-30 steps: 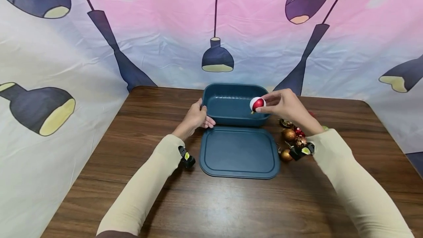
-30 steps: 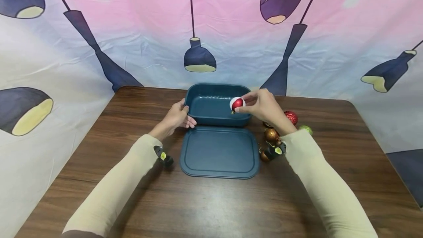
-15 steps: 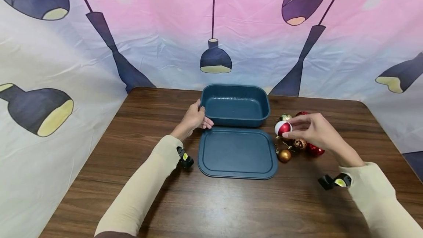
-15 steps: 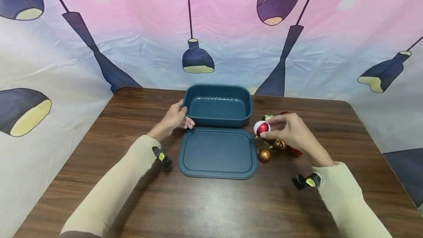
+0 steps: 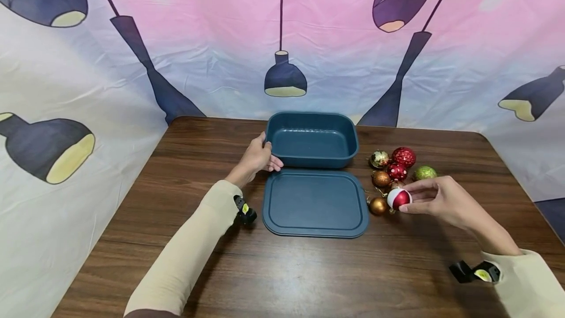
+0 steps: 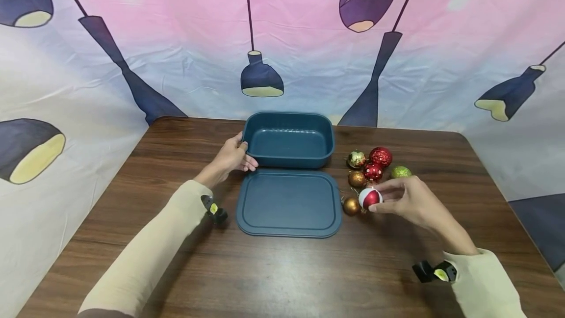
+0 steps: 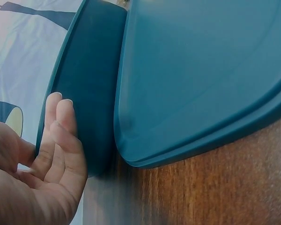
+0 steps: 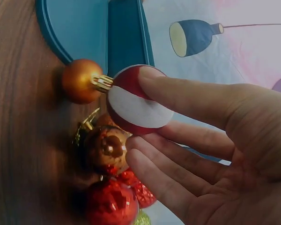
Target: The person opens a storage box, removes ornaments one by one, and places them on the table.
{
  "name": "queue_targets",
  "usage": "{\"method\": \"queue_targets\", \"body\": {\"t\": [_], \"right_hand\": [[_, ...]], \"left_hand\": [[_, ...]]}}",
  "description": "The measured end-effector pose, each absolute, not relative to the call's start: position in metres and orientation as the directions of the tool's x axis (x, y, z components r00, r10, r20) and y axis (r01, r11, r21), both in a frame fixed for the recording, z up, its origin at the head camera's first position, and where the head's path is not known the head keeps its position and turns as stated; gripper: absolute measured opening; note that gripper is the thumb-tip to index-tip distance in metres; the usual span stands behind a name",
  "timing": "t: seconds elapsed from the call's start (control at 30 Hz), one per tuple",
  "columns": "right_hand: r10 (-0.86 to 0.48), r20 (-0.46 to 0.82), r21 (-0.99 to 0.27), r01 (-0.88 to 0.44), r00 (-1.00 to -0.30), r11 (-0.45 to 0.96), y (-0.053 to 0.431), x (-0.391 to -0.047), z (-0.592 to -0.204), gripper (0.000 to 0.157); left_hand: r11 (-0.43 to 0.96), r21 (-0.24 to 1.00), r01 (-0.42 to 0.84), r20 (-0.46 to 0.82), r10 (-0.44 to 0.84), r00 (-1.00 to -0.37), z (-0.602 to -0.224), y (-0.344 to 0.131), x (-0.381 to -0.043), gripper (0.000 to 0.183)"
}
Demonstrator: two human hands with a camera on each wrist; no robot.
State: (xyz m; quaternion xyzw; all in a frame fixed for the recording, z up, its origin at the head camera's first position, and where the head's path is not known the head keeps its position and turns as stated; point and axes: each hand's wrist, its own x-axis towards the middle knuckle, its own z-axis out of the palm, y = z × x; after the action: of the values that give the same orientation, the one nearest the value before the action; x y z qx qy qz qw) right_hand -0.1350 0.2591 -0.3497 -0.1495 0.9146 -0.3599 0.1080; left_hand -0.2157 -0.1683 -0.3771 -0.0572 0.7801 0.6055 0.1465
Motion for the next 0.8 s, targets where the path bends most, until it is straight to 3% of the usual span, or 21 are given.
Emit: {"method": "queue_targets", "body": {"t": [0.53,0.8], "right_hand": [[-0.388,-0.189,-0.714,-0.145,-0.902,0.685,0.267,-0.127,-0.373,0.045],[-0.372,-0.169,-0.687,-0.161,-0.913,0.709,0.27,-0.127,-0.379,0.043]], "left_hand": [[0.251,0.932,-0.261,-0.292,0.093,-0.952,-0.379,-0.168,-0.217,0.061],[0.243,0.934,-0.263,-0.292,0.093,-0.952,-0.38,-0.168,-0.218,0.061]]}}
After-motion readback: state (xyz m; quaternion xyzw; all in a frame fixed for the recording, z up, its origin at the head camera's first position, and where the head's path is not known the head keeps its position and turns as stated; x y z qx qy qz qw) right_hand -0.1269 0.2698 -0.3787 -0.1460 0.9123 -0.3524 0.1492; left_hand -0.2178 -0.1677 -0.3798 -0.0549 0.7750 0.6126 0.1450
